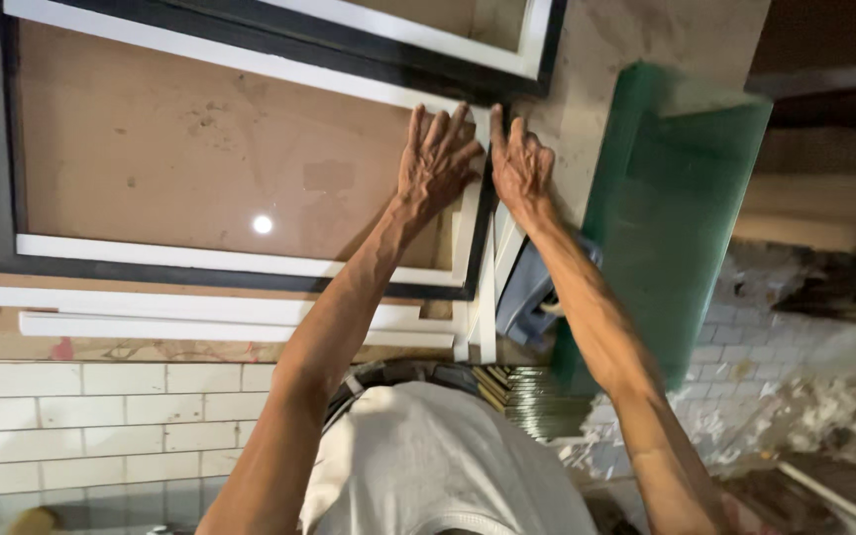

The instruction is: The person fits white mat board strips into black picture frames on a workbench, pressing the strips along the frame edges and aligning them. They use a tape dispenser to apply tape, reposition frames, and stack finished frames aside.

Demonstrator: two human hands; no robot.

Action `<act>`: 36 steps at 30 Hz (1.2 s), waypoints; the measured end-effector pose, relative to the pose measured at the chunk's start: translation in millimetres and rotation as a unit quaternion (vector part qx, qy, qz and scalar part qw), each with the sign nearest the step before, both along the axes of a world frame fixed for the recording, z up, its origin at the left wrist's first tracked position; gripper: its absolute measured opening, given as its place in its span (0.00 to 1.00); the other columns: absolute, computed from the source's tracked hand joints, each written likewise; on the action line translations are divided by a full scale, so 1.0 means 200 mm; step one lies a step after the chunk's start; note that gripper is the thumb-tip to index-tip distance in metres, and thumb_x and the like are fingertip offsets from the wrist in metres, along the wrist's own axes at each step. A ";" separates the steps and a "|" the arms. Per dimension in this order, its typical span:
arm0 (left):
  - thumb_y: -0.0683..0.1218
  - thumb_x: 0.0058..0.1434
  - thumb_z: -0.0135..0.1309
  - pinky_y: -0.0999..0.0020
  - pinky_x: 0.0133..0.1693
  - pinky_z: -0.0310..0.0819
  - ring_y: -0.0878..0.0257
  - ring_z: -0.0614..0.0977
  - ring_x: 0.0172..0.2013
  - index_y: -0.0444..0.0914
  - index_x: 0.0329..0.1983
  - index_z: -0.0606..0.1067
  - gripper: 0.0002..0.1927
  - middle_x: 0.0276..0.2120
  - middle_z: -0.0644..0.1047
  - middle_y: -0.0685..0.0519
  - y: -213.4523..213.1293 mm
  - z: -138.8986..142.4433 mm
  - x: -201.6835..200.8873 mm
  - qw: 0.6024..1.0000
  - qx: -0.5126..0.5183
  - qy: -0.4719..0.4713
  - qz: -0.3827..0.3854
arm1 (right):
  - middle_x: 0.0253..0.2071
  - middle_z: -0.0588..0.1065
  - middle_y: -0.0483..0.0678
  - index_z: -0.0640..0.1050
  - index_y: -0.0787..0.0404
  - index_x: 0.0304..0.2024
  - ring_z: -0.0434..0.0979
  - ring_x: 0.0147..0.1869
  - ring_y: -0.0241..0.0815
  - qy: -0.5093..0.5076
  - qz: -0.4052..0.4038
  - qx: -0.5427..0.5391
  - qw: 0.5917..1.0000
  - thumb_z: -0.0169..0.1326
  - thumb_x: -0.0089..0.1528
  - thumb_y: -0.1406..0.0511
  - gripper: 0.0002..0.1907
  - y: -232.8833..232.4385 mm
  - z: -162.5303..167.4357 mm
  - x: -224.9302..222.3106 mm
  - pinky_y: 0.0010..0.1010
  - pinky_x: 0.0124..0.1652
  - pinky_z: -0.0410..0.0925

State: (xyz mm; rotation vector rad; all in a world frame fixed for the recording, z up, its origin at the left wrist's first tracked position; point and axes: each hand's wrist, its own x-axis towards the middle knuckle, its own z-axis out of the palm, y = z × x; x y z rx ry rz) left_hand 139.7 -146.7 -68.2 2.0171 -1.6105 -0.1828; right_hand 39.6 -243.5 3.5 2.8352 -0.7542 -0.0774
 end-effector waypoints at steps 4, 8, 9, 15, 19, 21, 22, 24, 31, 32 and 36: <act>0.63 0.59 0.62 0.28 0.67 0.40 0.42 0.61 0.68 0.51 0.60 0.74 0.28 0.73 0.59 0.45 0.00 -0.02 -0.02 0.999 0.007 -0.021 -0.028 | 0.45 0.75 0.54 0.78 0.54 0.61 0.78 0.37 0.55 -0.130 -0.019 0.140 0.981 0.59 0.55 0.70 0.29 0.12 0.11 -0.34 0.45 0.34 0.71; 0.62 0.68 0.58 0.32 0.70 0.36 0.41 0.58 0.72 0.54 0.70 0.73 0.28 0.76 0.56 0.44 0.10 -0.08 -0.08 0.996 -0.046 -0.040 -0.070 | 0.44 0.77 0.49 0.78 0.63 0.61 0.77 0.40 0.39 -0.324 -0.189 0.379 0.846 0.56 0.65 0.73 0.21 0.32 0.20 -0.87 0.28 0.38 0.72; 0.62 0.68 0.57 0.33 0.70 0.35 0.41 0.57 0.72 0.53 0.71 0.72 0.29 0.76 0.55 0.45 0.14 -0.11 -0.11 0.994 -0.039 -0.037 -0.097 | 0.44 0.76 0.49 0.79 0.63 0.61 0.79 0.41 0.37 -0.347 -0.221 0.374 0.831 0.57 0.66 0.73 0.20 0.37 0.21 -1.00 0.26 0.40 0.72; 0.63 0.71 0.56 0.37 0.74 0.36 0.48 0.55 0.77 0.57 0.72 0.65 0.29 0.79 0.51 0.52 0.40 -0.14 -0.17 0.957 -0.035 -0.079 -0.275 | 0.41 0.77 0.44 0.79 0.65 0.60 0.75 0.38 0.30 -0.488 -0.438 0.388 0.648 0.57 0.68 0.72 0.17 0.89 0.09 -1.63 0.19 0.37 0.69; 0.61 0.72 0.54 0.38 0.73 0.37 0.48 0.56 0.76 0.57 0.73 0.66 0.27 0.78 0.54 0.51 0.50 -0.15 -0.17 0.940 -0.108 -0.070 -0.315 | 0.39 0.78 0.45 0.80 0.67 0.58 0.73 0.38 0.29 -0.550 -0.451 0.352 0.609 0.56 0.67 0.75 0.16 1.21 -0.02 -1.73 0.19 0.38 0.68; 0.60 0.73 0.52 0.39 0.73 0.37 0.48 0.57 0.76 0.58 0.73 0.66 0.26 0.77 0.55 0.50 0.52 -0.15 -0.17 0.933 -0.107 -0.064 -0.338 | 0.39 0.79 0.45 0.80 0.65 0.56 0.74 0.37 0.29 -0.530 -0.510 0.338 0.587 0.56 0.66 0.75 0.16 1.33 -0.05 -1.71 0.20 0.37 0.70; 0.59 0.73 0.52 0.39 0.73 0.38 0.48 0.57 0.76 0.58 0.73 0.66 0.25 0.77 0.56 0.50 0.52 -0.14 -0.16 0.929 -0.109 -0.061 -0.349 | 0.39 0.80 0.44 0.80 0.63 0.55 0.76 0.36 0.29 -0.511 -0.552 0.333 0.568 0.56 0.65 0.74 0.16 1.38 -0.06 -1.68 0.20 0.36 0.72; 0.58 0.74 0.51 0.40 0.73 0.38 0.48 0.57 0.75 0.58 0.73 0.66 0.24 0.76 0.57 0.49 0.51 -0.13 -0.16 0.921 -0.117 -0.057 -0.366 | 0.40 0.81 0.44 0.81 0.62 0.53 0.78 0.36 0.29 -0.511 -0.576 0.335 0.544 0.55 0.63 0.74 0.15 1.43 -0.06 -1.64 0.21 0.36 0.74; 0.56 0.76 0.44 0.42 0.73 0.38 0.47 0.58 0.75 0.54 0.73 0.68 0.23 0.76 0.60 0.46 0.50 -0.07 -0.17 0.909 -0.066 -0.029 -0.410 | 0.39 0.80 0.47 0.82 0.65 0.52 0.75 0.34 0.32 -0.602 -0.460 0.374 0.535 0.55 0.65 0.77 0.14 1.31 -0.06 -1.55 0.23 0.35 0.70; 0.57 0.77 0.43 0.42 0.74 0.37 0.47 0.58 0.75 0.52 0.74 0.69 0.24 0.76 0.60 0.46 0.51 -0.07 -0.17 0.910 -0.054 -0.026 -0.410 | 0.39 0.80 0.47 0.82 0.65 0.52 0.74 0.34 0.32 -0.604 -0.446 0.373 0.545 0.55 0.64 0.77 0.15 1.29 -0.06 -1.54 0.23 0.35 0.69; 0.57 0.77 0.41 0.42 0.74 0.38 0.49 0.57 0.75 0.51 0.75 0.68 0.25 0.76 0.59 0.47 0.53 -0.06 -0.15 0.908 -0.074 -0.049 -0.409 | 0.40 0.81 0.45 0.82 0.65 0.50 0.78 0.36 0.31 -0.561 -0.477 0.344 0.583 0.56 0.60 0.76 0.16 1.19 -0.06 -1.47 0.23 0.38 0.74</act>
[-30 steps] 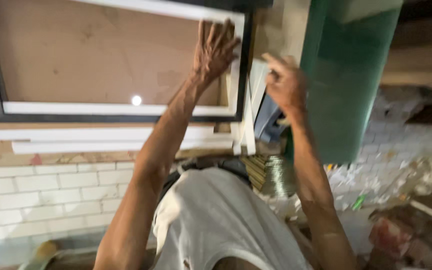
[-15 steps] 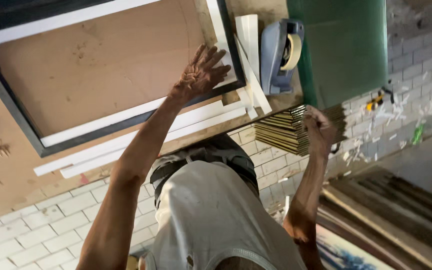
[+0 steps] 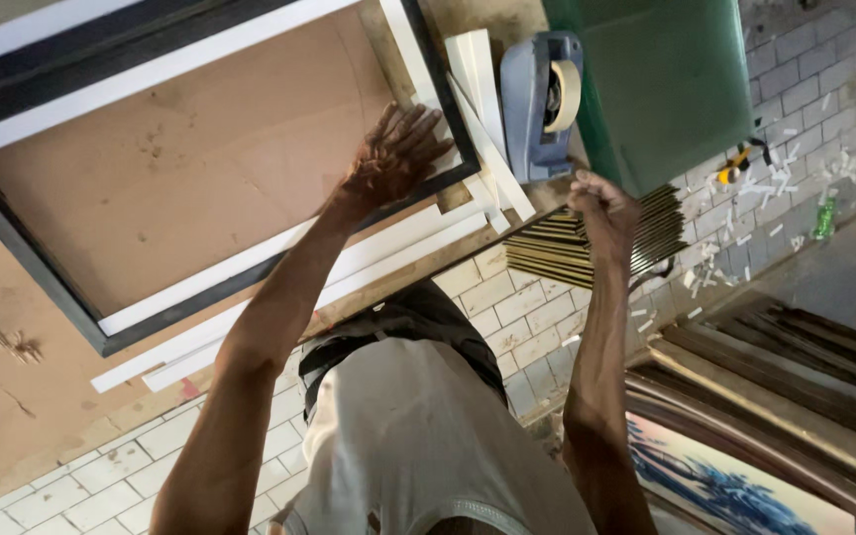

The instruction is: The person fits white mat board strips into black picture frames on a workbench, pressing the strips along the frame edges and aligning them. They use a tape dispenser to apply tape, reposition frames, and stack finished frames aside.

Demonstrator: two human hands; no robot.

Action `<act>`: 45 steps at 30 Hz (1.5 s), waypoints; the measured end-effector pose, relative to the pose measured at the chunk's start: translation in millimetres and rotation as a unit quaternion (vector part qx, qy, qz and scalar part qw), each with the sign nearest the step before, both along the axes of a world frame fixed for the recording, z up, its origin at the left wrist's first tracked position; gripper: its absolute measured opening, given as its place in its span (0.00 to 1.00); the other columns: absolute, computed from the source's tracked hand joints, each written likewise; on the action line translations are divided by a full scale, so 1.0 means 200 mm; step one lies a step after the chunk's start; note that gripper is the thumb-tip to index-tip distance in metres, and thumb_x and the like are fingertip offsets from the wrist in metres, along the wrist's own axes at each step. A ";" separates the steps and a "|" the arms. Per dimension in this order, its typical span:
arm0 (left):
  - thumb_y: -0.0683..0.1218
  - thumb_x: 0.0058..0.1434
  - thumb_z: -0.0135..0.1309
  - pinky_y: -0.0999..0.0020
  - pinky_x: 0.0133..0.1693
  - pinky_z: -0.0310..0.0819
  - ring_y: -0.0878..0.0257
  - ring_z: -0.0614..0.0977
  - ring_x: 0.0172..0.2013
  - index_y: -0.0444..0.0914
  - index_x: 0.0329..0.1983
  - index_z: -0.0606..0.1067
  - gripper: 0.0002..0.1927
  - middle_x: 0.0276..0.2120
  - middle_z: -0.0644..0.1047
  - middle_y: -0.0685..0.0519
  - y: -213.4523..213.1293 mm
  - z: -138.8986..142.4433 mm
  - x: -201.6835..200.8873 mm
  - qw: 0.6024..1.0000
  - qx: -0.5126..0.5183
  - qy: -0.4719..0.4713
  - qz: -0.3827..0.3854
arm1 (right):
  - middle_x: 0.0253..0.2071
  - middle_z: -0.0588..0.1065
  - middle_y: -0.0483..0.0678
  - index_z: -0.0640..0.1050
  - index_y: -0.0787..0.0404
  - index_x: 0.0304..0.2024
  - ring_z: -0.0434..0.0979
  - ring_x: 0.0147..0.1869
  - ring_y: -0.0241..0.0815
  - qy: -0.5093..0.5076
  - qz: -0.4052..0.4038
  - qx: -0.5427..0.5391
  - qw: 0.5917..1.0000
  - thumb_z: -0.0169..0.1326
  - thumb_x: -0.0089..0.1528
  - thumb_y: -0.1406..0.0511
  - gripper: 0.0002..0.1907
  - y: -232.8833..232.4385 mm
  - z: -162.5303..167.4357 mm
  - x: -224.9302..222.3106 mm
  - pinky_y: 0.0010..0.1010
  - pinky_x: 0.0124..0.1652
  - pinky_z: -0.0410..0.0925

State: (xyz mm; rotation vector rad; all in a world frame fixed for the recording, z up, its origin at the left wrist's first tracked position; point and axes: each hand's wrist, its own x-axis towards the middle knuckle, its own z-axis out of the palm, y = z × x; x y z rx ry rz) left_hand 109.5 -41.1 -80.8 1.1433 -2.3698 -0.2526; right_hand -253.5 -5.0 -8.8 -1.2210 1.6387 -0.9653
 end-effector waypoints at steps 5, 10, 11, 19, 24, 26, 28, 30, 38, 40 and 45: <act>0.58 0.76 0.38 0.44 0.73 0.37 0.48 0.56 0.75 0.49 0.74 0.66 0.26 0.76 0.59 0.46 0.00 0.00 0.01 0.997 0.061 0.052 -0.019 | 0.39 0.81 0.44 0.81 0.65 0.56 0.74 0.37 0.29 0.131 0.046 -0.066 0.988 0.58 0.65 0.69 0.17 -0.02 0.02 0.12 0.22 0.38 0.70; 0.58 0.77 0.37 0.45 0.76 0.34 0.53 0.55 0.77 0.52 0.75 0.66 0.25 0.77 0.57 0.52 0.01 0.01 -0.02 0.993 0.010 -0.118 0.015 | 0.37 0.82 0.49 0.79 0.69 0.56 0.82 0.39 0.39 0.119 0.190 -0.022 0.974 0.59 0.62 0.61 0.23 -0.02 -0.05 0.39 0.31 0.41 0.74; 0.58 0.77 0.38 0.44 0.76 0.33 0.54 0.55 0.77 0.53 0.76 0.65 0.26 0.77 0.57 0.53 0.01 0.02 -0.02 0.994 0.005 -0.105 0.024 | 0.38 0.82 0.50 0.78 0.69 0.56 0.83 0.41 0.40 0.118 0.187 -0.009 0.975 0.58 0.61 0.62 0.24 -0.03 -0.08 0.45 0.31 0.40 0.75; 0.61 0.77 0.40 0.32 0.72 0.30 0.48 0.53 0.77 0.62 0.75 0.64 0.24 0.78 0.53 0.50 0.01 0.04 -0.03 0.997 0.041 -0.072 0.013 | 0.45 0.82 0.57 0.77 0.72 0.55 0.86 0.46 0.45 0.102 0.172 -0.005 0.980 0.57 0.60 0.64 0.23 -0.15 -0.12 0.65 0.32 0.43 0.79; 0.60 0.70 0.39 0.23 0.66 0.26 0.47 0.51 0.76 0.67 0.72 0.62 0.26 0.78 0.51 0.50 -0.01 0.06 -0.03 0.982 0.069 -0.178 -0.006 | 0.44 0.82 0.56 0.78 0.70 0.55 0.86 0.44 0.44 0.096 0.163 0.019 0.982 0.59 0.58 0.66 0.23 -0.11 -0.10 0.58 0.31 0.45 0.77; 0.60 0.70 0.38 0.20 0.64 0.25 0.46 0.50 0.76 0.67 0.71 0.62 0.25 0.78 0.50 0.50 -0.01 0.07 -0.04 0.979 0.095 -0.178 -0.013 | 0.44 0.82 0.56 0.78 0.70 0.55 0.85 0.45 0.42 0.076 0.165 0.014 0.983 0.60 0.58 0.67 0.23 -0.10 -0.11 0.59 0.30 0.46 0.77; 0.58 0.72 0.36 0.18 0.64 0.24 0.45 0.50 0.76 0.67 0.74 0.62 0.26 0.78 0.50 0.48 -0.01 0.08 -0.04 0.987 0.081 -0.138 -0.010 | 0.44 0.82 0.56 0.77 0.70 0.55 0.85 0.45 0.40 0.073 0.158 0.020 0.984 0.60 0.57 0.69 0.23 -0.11 -0.13 0.62 0.29 0.46 0.77; 0.58 0.73 0.35 0.17 0.63 0.24 0.46 0.49 0.75 0.66 0.75 0.61 0.26 0.78 0.49 0.48 -0.01 0.10 -0.04 0.988 0.095 -0.118 -0.013 | 0.43 0.81 0.57 0.79 0.71 0.52 0.83 0.45 0.39 0.160 0.191 -0.034 0.968 0.62 0.53 0.70 0.23 -0.14 -0.12 0.67 0.29 0.43 0.76; 0.62 0.78 0.34 0.42 0.75 0.30 0.61 0.53 0.77 0.54 0.73 0.64 0.24 0.78 0.55 0.58 -0.01 0.08 -0.02 0.995 0.060 -0.076 0.022 | 0.26 0.75 0.46 0.79 0.68 0.37 0.74 0.29 0.33 0.090 0.120 0.087 0.985 0.57 0.54 0.72 0.09 -0.19 -0.01 0.86 0.27 0.30 0.67; 0.60 0.77 0.34 0.45 0.75 0.31 0.62 0.53 0.76 0.55 0.72 0.65 0.23 0.77 0.57 0.60 -0.02 0.07 -0.03 0.997 0.061 -0.039 0.024 | 0.28 0.76 0.44 0.79 0.67 0.38 0.75 0.30 0.31 0.002 0.105 0.106 0.989 0.58 0.54 0.72 0.09 -0.20 0.00 0.86 0.24 0.31 0.68; 0.60 0.76 0.35 0.49 0.75 0.34 0.64 0.55 0.75 0.53 0.72 0.65 0.24 0.76 0.59 0.61 -0.04 0.07 -0.03 0.997 0.071 0.032 0.018 | 0.30 0.78 0.46 0.81 0.68 0.39 0.75 0.31 0.32 -0.106 0.071 0.137 0.982 0.60 0.53 0.75 0.10 -0.22 -0.03 0.83 0.23 0.32 0.68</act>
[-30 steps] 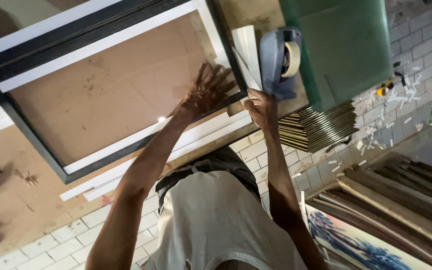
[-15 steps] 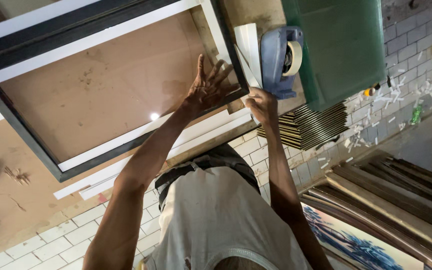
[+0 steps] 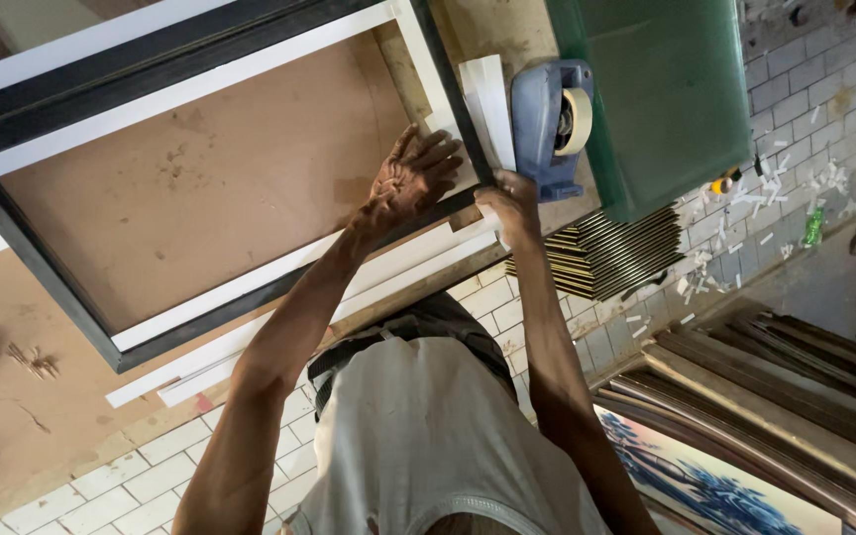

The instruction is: The person fits white mat board strips into black picture frames on a workbench, pressing the strips along the frame edges and aligning them. They use a tape dispenser to apply tape, reposition frames, and stack finished frames aside.

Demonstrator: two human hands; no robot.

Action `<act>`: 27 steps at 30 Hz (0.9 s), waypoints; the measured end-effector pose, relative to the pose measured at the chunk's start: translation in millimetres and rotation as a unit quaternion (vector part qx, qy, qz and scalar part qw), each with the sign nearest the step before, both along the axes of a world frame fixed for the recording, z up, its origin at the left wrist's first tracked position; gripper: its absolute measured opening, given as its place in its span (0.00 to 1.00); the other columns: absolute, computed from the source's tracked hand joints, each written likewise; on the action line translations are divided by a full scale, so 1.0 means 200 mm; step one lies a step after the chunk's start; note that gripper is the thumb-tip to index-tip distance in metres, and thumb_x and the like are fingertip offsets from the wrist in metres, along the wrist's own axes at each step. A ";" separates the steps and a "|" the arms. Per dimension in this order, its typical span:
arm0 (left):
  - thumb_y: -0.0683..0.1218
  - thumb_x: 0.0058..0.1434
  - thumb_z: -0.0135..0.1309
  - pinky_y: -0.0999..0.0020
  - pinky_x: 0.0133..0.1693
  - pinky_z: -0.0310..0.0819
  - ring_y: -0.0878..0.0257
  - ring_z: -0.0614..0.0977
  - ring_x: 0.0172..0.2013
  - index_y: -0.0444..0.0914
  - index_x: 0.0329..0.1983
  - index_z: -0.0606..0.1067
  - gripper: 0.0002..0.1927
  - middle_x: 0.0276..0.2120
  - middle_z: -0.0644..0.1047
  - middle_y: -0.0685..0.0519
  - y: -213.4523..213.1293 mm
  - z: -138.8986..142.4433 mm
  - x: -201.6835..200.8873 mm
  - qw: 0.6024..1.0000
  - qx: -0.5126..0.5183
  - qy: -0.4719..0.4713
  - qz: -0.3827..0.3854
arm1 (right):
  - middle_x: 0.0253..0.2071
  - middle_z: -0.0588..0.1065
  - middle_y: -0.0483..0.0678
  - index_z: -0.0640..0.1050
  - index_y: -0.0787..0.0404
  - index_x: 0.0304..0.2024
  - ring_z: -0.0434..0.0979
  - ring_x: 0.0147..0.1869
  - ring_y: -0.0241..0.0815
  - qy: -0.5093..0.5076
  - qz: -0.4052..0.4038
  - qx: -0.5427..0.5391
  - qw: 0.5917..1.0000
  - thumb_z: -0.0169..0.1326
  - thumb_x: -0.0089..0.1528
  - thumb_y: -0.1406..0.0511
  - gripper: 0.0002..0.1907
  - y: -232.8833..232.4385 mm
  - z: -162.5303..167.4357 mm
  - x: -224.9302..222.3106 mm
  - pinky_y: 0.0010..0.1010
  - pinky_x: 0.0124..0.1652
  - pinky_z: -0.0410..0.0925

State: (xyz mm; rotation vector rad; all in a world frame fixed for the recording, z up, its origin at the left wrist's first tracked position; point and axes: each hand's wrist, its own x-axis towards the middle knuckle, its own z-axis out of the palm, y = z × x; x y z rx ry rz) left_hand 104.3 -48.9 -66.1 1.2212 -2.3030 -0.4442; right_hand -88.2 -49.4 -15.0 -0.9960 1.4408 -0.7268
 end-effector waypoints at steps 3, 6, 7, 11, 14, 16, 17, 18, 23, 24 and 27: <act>0.59 0.76 0.39 0.50 0.75 0.37 0.63 0.57 0.74 0.54 0.69 0.68 0.22 0.75 0.61 0.60 0.00 0.02 0.00 0.999 0.004 0.045 -0.005 | 0.30 0.79 0.48 0.77 0.67 0.36 0.78 0.30 0.36 -0.037 -0.036 0.064 0.997 0.61 0.54 0.77 0.09 -0.02 -0.02 0.00 0.25 0.31 0.70; 0.55 0.73 0.48 0.50 0.73 0.45 0.59 0.62 0.72 0.50 0.64 0.74 0.18 0.70 0.67 0.57 0.00 0.03 -0.01 0.998 -0.029 0.050 0.014 | 0.31 0.79 0.50 0.77 0.68 0.35 0.78 0.30 0.37 -0.027 -0.033 0.044 0.998 0.60 0.55 0.78 0.08 -0.01 -0.03 0.02 0.26 0.31 0.70; 0.54 0.71 0.51 0.50 0.72 0.48 0.58 0.64 0.71 0.49 0.61 0.75 0.17 0.68 0.70 0.55 0.00 0.03 -0.01 0.998 -0.030 0.050 0.017 | 0.31 0.79 0.50 0.77 0.69 0.35 0.77 0.30 0.37 -0.013 -0.028 0.025 0.999 0.59 0.54 0.78 0.07 -0.01 -0.03 0.03 0.26 0.31 0.71; 0.49 0.64 0.59 0.50 0.68 0.57 0.54 0.69 0.65 0.43 0.53 0.81 0.15 0.61 0.75 0.51 -0.01 0.02 -0.01 0.995 -0.063 0.069 0.027 | 0.34 0.81 0.49 0.78 0.66 0.36 0.80 0.33 0.35 0.007 -0.051 0.023 0.998 0.60 0.56 0.75 0.07 0.00 -0.03 0.07 0.23 0.30 0.72; 0.50 0.66 0.60 0.53 0.67 0.60 0.57 0.71 0.65 0.45 0.49 0.82 0.11 0.59 0.76 0.54 -0.03 0.01 -0.02 0.993 -0.061 0.093 0.040 | 0.33 0.82 0.51 0.79 0.68 0.35 0.79 0.30 0.36 0.043 -0.048 0.007 0.998 0.62 0.56 0.73 0.06 -0.01 -0.02 0.09 0.26 0.28 0.70; 0.51 0.63 0.60 0.53 0.64 0.61 0.57 0.71 0.63 0.46 0.45 0.83 0.09 0.58 0.76 0.56 -0.04 0.00 -0.02 0.994 -0.037 0.088 0.050 | 0.30 0.81 0.52 0.83 0.67 0.38 0.76 0.25 0.38 0.118 -0.045 0.003 0.992 0.64 0.55 0.70 0.09 -0.01 -0.01 0.09 0.30 0.26 0.69; 0.51 0.62 0.60 0.54 0.62 0.62 0.57 0.71 0.62 0.47 0.43 0.83 0.09 0.57 0.76 0.56 -0.05 0.00 -0.03 0.994 -0.024 0.087 0.055 | 0.30 0.82 0.52 0.84 0.65 0.39 0.79 0.27 0.37 0.197 -0.010 -0.035 0.980 0.64 0.56 0.68 0.10 0.00 0.00 0.09 0.29 0.28 0.70; 0.52 0.61 0.60 0.54 0.61 0.61 0.58 0.71 0.61 0.48 0.42 0.83 0.08 0.56 0.76 0.56 -0.06 0.00 -0.03 0.995 -0.013 0.077 0.057 | 0.30 0.83 0.52 0.85 0.63 0.40 0.81 0.28 0.36 0.273 0.023 -0.075 0.959 0.64 0.57 0.65 0.11 0.00 0.00 0.09 0.29 0.30 0.72; 0.56 0.61 0.60 0.53 0.60 0.56 0.60 0.67 0.60 0.53 0.37 0.82 0.07 0.57 0.75 0.61 -0.09 0.00 -0.05 0.994 0.093 0.013 0.059 | 0.32 0.84 0.53 0.86 0.61 0.40 0.84 0.32 0.44 0.499 0.103 -0.229 0.830 0.69 0.51 0.60 0.16 -0.02 0.02 0.06 0.32 0.33 0.74; 0.58 0.63 0.59 0.54 0.62 0.55 0.61 0.67 0.61 0.53 0.39 0.82 0.08 0.56 0.75 0.60 -0.09 0.00 -0.05 0.991 0.123 -0.017 0.049 | 0.32 0.84 0.52 0.86 0.62 0.41 0.85 0.33 0.42 0.458 0.091 -0.216 0.858 0.69 0.52 0.61 0.16 -0.02 0.03 0.03 0.30 0.35 0.75; 0.60 0.65 0.57 0.55 0.65 0.54 0.61 0.67 0.62 0.55 0.43 0.81 0.10 0.56 0.74 0.60 -0.11 -0.03 -0.05 0.988 0.147 -0.027 0.030 | 0.35 0.84 0.51 0.84 0.64 0.45 0.86 0.36 0.39 0.351 0.057 -0.162 0.920 0.67 0.55 0.64 0.16 -0.02 0.04 -0.09 0.26 0.37 0.77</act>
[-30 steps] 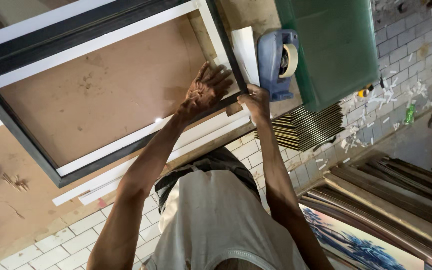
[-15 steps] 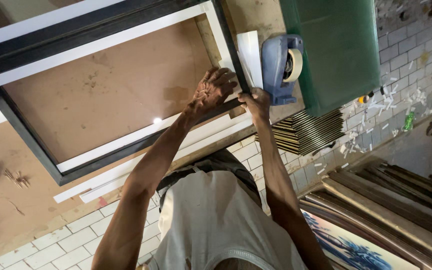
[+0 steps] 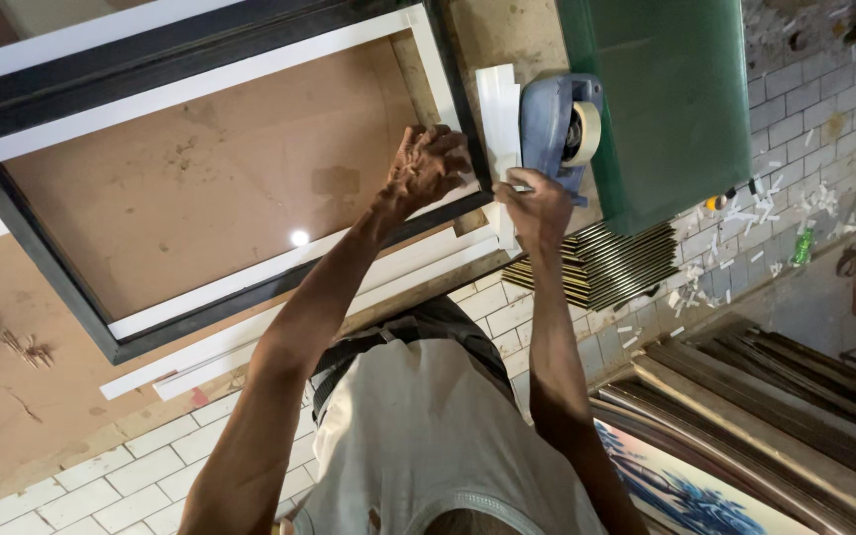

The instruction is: The person fits white mat board strips into black picture frames on a workbench, pressing the strips along the frame edges and aligning them. They use a tape dispenser to apply tape, reposition frames, and stack finished frames aside.

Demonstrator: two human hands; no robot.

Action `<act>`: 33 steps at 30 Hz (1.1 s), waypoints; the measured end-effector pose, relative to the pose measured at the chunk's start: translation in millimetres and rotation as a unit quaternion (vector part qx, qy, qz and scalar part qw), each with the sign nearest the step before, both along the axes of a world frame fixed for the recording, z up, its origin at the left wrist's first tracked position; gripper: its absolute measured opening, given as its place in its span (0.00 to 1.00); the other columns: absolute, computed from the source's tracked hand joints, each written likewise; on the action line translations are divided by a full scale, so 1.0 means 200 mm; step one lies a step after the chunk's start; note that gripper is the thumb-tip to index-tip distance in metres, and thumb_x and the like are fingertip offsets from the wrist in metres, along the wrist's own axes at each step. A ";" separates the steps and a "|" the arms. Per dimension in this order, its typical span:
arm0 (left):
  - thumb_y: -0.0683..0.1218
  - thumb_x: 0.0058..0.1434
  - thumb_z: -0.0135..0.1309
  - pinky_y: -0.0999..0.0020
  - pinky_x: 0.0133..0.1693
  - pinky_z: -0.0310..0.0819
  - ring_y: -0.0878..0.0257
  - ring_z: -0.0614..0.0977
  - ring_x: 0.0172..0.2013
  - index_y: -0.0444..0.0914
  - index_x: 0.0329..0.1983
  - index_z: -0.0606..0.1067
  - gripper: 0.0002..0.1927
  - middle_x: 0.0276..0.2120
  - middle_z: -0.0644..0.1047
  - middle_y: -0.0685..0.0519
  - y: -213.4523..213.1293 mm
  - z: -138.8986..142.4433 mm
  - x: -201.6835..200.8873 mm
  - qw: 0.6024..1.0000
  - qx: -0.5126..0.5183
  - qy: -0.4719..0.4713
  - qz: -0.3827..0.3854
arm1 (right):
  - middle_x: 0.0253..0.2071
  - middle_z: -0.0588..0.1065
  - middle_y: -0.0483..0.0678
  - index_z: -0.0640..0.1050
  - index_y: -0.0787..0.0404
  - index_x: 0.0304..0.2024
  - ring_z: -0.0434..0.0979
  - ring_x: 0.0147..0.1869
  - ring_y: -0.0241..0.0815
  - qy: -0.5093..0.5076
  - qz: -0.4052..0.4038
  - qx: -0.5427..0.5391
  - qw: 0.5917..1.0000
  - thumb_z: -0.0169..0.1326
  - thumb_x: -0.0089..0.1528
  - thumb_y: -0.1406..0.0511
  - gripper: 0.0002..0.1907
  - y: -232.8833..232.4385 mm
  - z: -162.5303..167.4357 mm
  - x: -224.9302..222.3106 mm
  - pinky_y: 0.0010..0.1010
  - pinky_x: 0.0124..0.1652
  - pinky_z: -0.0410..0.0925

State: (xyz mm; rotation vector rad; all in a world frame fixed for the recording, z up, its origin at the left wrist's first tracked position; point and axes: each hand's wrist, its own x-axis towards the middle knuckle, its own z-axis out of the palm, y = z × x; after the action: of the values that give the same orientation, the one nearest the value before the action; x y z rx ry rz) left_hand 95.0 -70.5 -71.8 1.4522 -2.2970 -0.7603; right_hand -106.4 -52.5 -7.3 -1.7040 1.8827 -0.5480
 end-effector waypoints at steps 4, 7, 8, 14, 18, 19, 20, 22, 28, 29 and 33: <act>0.60 0.58 0.58 0.52 0.63 0.54 0.60 0.65 0.63 0.58 0.42 0.81 0.11 0.61 0.73 0.62 0.00 -0.06 0.03 0.993 -0.109 0.047 -0.001 | 0.36 0.83 0.53 0.83 0.68 0.46 0.86 0.38 0.39 -0.098 0.025 0.020 0.995 0.67 0.58 0.69 0.15 0.05 -0.05 -0.16 0.26 0.39 0.79; 0.61 0.57 0.59 0.47 0.63 0.52 0.57 0.65 0.63 0.58 0.43 0.81 0.12 0.60 0.72 0.60 -0.01 -0.07 0.02 0.986 -0.158 0.060 0.015 | 0.37 0.84 0.53 0.82 0.68 0.47 0.86 0.38 0.37 -0.118 -0.003 0.019 0.993 0.66 0.59 0.68 0.14 0.10 -0.08 -0.23 0.26 0.40 0.80; 0.61 0.58 0.59 0.45 0.62 0.50 0.56 0.65 0.62 0.58 0.44 0.81 0.12 0.59 0.72 0.60 -0.01 -0.07 0.02 0.982 -0.172 0.080 0.024 | 0.37 0.84 0.53 0.82 0.69 0.47 0.85 0.38 0.37 -0.142 -0.015 0.026 0.989 0.66 0.59 0.69 0.14 0.12 -0.09 -0.26 0.26 0.39 0.78; 0.59 0.63 0.58 0.48 0.71 0.48 0.55 0.66 0.65 0.58 0.50 0.77 0.13 0.62 0.71 0.58 0.00 -0.05 0.02 0.941 0.132 0.310 -0.007 | 0.37 0.83 0.51 0.83 0.66 0.47 0.83 0.36 0.35 -0.182 -0.101 0.035 0.977 0.63 0.62 0.68 0.12 0.18 0.00 -0.43 0.26 0.36 0.77; 0.59 0.66 0.54 0.44 0.70 0.44 0.54 0.65 0.66 0.58 0.53 0.76 0.14 0.64 0.70 0.55 0.01 -0.03 0.04 0.994 -0.036 0.102 -0.030 | 0.37 0.83 0.50 0.83 0.66 0.46 0.83 0.37 0.35 -0.172 -0.144 -0.012 0.974 0.60 0.62 0.71 0.10 0.17 0.04 -0.55 0.24 0.37 0.77; 0.59 0.66 0.53 0.43 0.70 0.43 0.53 0.64 0.67 0.57 0.54 0.76 0.14 0.64 0.69 0.55 0.01 -0.03 0.05 0.995 -0.056 0.071 -0.035 | 0.37 0.82 0.50 0.83 0.67 0.46 0.83 0.38 0.35 -0.194 -0.144 -0.038 0.970 0.60 0.61 0.72 0.10 0.16 0.04 -0.58 0.24 0.40 0.80; 0.59 0.67 0.52 0.42 0.70 0.43 0.53 0.64 0.67 0.57 0.54 0.76 0.14 0.65 0.69 0.54 0.02 -0.02 0.05 0.996 -0.076 0.037 -0.040 | 0.37 0.82 0.50 0.83 0.67 0.45 0.83 0.37 0.36 -0.213 -0.159 -0.051 0.963 0.60 0.61 0.73 0.10 0.14 0.04 -0.60 0.24 0.39 0.79; 0.59 0.69 0.50 0.41 0.70 0.41 0.52 0.64 0.67 0.57 0.56 0.75 0.14 0.66 0.68 0.53 0.04 -0.02 0.05 0.994 -0.093 -0.004 -0.054 | 0.37 0.82 0.50 0.82 0.69 0.45 0.82 0.37 0.36 -0.248 -0.190 -0.078 0.947 0.61 0.60 0.74 0.10 0.10 0.03 -0.64 0.23 0.39 0.78; 0.59 0.72 0.43 0.38 0.71 0.38 0.51 0.63 0.70 0.55 0.62 0.74 0.18 0.68 0.67 0.52 0.04 -0.03 0.05 0.987 -0.151 -0.020 -0.055 | 0.44 0.82 0.51 0.81 0.66 0.51 0.84 0.43 0.41 -0.237 -0.182 0.056 0.953 0.61 0.62 0.65 0.17 0.02 0.03 -0.62 0.31 0.44 0.78; 0.59 0.72 0.42 0.38 0.71 0.37 0.51 0.63 0.70 0.55 0.63 0.73 0.20 0.68 0.67 0.53 0.04 -0.02 0.04 0.985 -0.164 -0.019 -0.057 | 0.45 0.82 0.52 0.81 0.66 0.50 0.84 0.43 0.42 -0.262 -0.191 0.082 0.942 0.61 0.62 0.64 0.16 0.01 0.04 -0.62 0.34 0.45 0.79; 0.59 0.68 0.45 0.39 0.69 0.40 0.49 0.66 0.67 0.53 0.60 0.74 0.20 0.65 0.71 0.52 0.04 -0.01 0.02 0.987 -0.157 -0.012 -0.044 | 0.45 0.81 0.50 0.81 0.64 0.48 0.82 0.43 0.45 -0.331 -0.212 0.184 0.901 0.58 0.63 0.63 0.14 -0.08 0.06 -0.61 0.41 0.48 0.79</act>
State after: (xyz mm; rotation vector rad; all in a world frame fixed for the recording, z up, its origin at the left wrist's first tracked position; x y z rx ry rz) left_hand 99.9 -63.4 -73.6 1.2309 -2.3825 -0.3800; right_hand -227.9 -67.9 5.6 -0.7220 1.6862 -0.7601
